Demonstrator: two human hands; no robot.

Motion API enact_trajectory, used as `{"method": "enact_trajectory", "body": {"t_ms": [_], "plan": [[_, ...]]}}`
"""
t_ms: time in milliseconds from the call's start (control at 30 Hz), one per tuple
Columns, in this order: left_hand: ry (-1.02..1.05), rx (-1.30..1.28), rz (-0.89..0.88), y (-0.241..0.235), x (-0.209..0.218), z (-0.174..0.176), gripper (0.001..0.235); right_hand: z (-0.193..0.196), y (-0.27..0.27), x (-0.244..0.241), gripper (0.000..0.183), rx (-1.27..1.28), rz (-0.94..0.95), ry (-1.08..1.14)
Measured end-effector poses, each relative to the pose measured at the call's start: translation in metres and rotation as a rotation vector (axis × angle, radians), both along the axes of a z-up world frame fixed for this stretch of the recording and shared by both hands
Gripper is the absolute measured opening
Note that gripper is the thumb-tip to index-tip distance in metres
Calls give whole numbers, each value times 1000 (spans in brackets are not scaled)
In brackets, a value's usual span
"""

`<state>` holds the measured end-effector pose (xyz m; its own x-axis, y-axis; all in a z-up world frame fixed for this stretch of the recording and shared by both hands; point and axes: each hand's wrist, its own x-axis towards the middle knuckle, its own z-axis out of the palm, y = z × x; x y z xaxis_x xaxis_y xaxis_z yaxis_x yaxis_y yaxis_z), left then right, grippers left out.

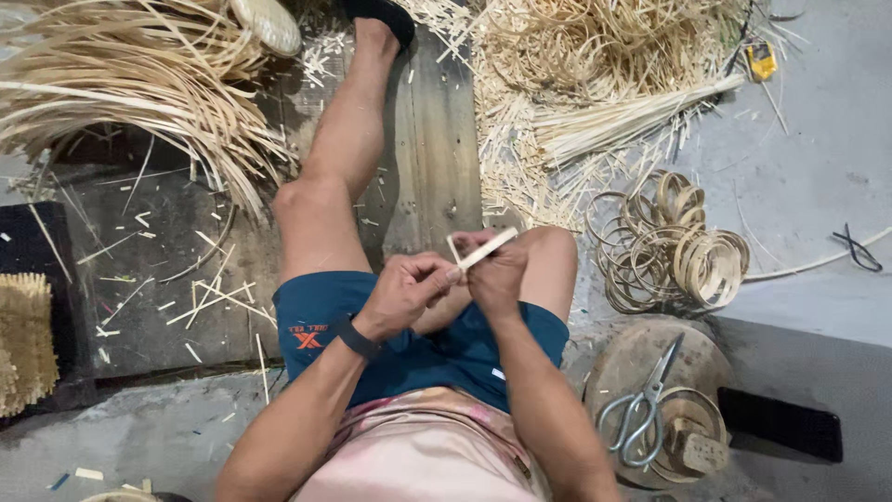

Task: The person sits on the floor and repeatedly bends thin bamboo strips into circular rims, tucking the ends to form closed loops. The person handles the strips by hand, forming and adjusting the circles, with stacks of finished rims and raw bamboo visible nearby.

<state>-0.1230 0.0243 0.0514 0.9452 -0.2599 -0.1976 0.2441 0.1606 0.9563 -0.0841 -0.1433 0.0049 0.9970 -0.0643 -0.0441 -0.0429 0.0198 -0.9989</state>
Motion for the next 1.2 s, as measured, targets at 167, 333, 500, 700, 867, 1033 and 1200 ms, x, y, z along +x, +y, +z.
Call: {"method": "enact_trajectory", "body": {"t_ms": [167,333,500,700,867,1033,1200], "plan": [[-335,227,96,9,9,12,18,47,-13,-2,23,-564,113,-21],[-478,490,96,15,16,19,11,116,-16,12,19,-797,246,-571],[-458,478,96,11,26,2,11,119,-6,15,4,-405,398,-138],[8,-50,23,22,34,-15,25,55,-12,-24,5,302,123,170],[173,-158,-239,0,6,-12,28,-16,-6,22,19,1153,274,622],[263,-239,-275,-3,5,-7,29,5,5,52,22,467,729,456],[-365,132,101,31,22,-11,18,66,18,16,20,-115,501,215]]}}
